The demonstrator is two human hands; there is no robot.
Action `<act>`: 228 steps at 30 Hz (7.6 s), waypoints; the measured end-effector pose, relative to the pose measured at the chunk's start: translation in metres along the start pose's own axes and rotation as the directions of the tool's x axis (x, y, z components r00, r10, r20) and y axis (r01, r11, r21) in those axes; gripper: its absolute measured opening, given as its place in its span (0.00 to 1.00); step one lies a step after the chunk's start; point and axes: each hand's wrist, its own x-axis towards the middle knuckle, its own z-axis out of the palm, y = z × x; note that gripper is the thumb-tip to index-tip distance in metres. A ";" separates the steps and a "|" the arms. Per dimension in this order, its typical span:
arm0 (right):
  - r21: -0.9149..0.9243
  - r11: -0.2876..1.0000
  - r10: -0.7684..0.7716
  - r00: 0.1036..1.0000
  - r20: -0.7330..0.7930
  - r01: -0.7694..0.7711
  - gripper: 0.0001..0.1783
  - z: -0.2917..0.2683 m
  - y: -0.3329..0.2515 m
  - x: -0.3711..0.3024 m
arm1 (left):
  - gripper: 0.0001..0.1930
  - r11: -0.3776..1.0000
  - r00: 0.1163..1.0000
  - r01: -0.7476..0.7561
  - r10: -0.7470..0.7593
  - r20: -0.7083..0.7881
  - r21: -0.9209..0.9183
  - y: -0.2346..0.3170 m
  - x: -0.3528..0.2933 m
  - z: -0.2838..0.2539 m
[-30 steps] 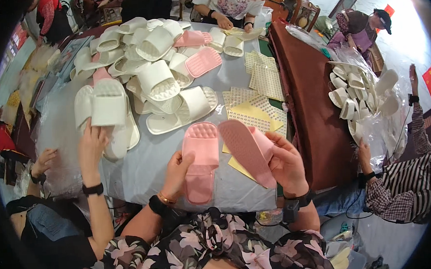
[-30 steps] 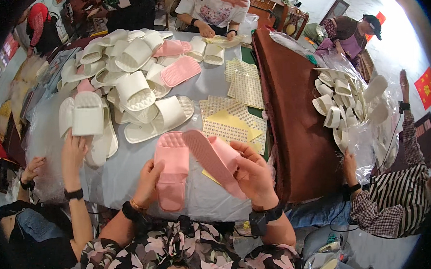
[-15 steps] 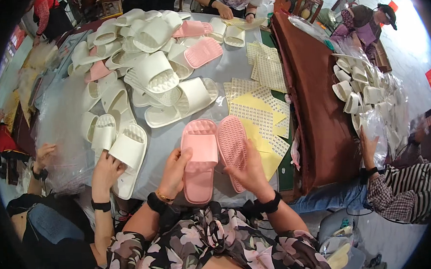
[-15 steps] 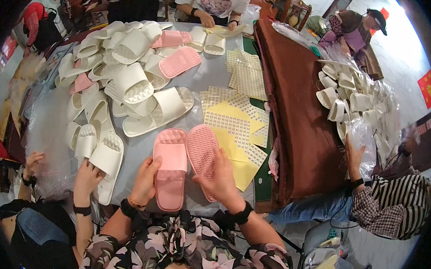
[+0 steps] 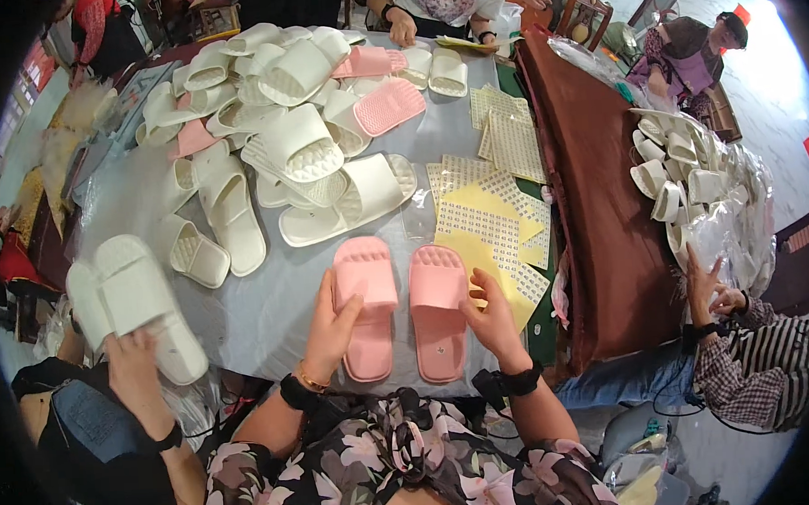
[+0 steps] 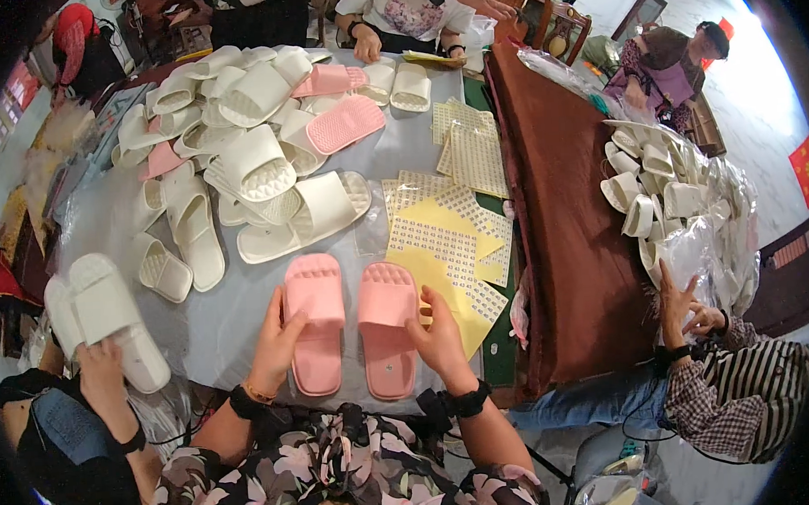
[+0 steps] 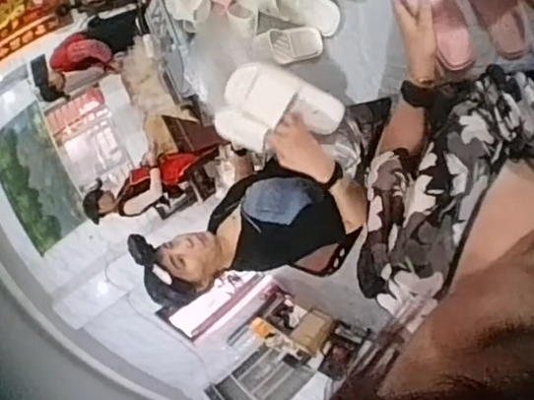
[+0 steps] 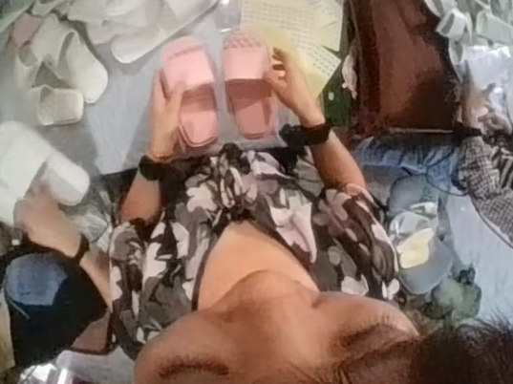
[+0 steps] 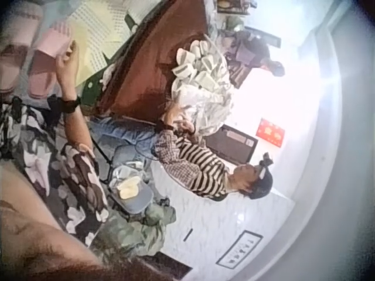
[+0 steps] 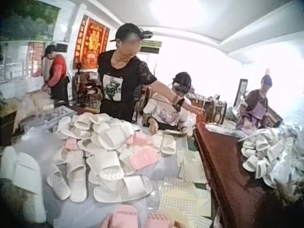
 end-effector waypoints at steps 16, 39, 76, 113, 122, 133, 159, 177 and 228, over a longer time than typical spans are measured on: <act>-0.590 0.761 -0.363 0.931 -0.041 0.271 0.29 0.017 -0.009 0.009 | 0.24 0.571 0.875 -0.446 0.439 0.203 0.689 0.001 0.007 0.005; -0.560 0.789 -0.376 0.919 -0.114 0.253 0.28 -0.004 0.013 0.025 | 0.32 0.392 0.813 -0.563 0.421 0.402 0.728 0.006 0.002 0.036; -0.591 0.805 -0.183 0.924 -0.335 -0.055 0.10 -0.065 0.054 0.000 | 0.28 0.225 0.488 -0.870 0.271 0.830 0.438 -0.013 -0.008 0.080; -0.558 0.825 -0.097 0.954 -0.284 -0.083 0.13 -0.071 0.050 0.005 | 0.28 0.252 0.499 -0.863 0.276 0.822 0.439 -0.010 -0.007 0.080; -0.525 0.851 -0.163 0.930 -0.330 -0.037 0.11 -0.068 0.054 0.002 | 0.27 0.239 0.488 -0.870 0.297 0.820 0.431 -0.012 -0.008 0.077; -0.519 0.854 -0.247 0.910 -0.334 0.041 0.10 -0.073 0.055 -0.005 | 0.27 0.236 0.465 -0.883 0.309 0.830 0.407 -0.019 -0.009 0.075; -0.422 0.891 -0.167 0.985 0.044 0.170 0.06 -0.003 0.006 -0.033 | 0.17 0.303 0.470 -0.880 0.454 0.757 0.365 -0.019 -0.007 0.072; -0.416 0.901 -0.169 0.982 -0.083 0.120 0.17 0.005 0.020 -0.023 | 0.18 0.299 0.465 -0.882 0.431 0.773 0.363 -0.021 -0.007 0.071; -0.103 0.994 -0.079 0.914 -0.398 0.041 0.07 -0.021 0.043 -0.022 | 0.21 0.339 0.728 -0.377 0.683 0.050 0.862 0.096 0.160 -0.117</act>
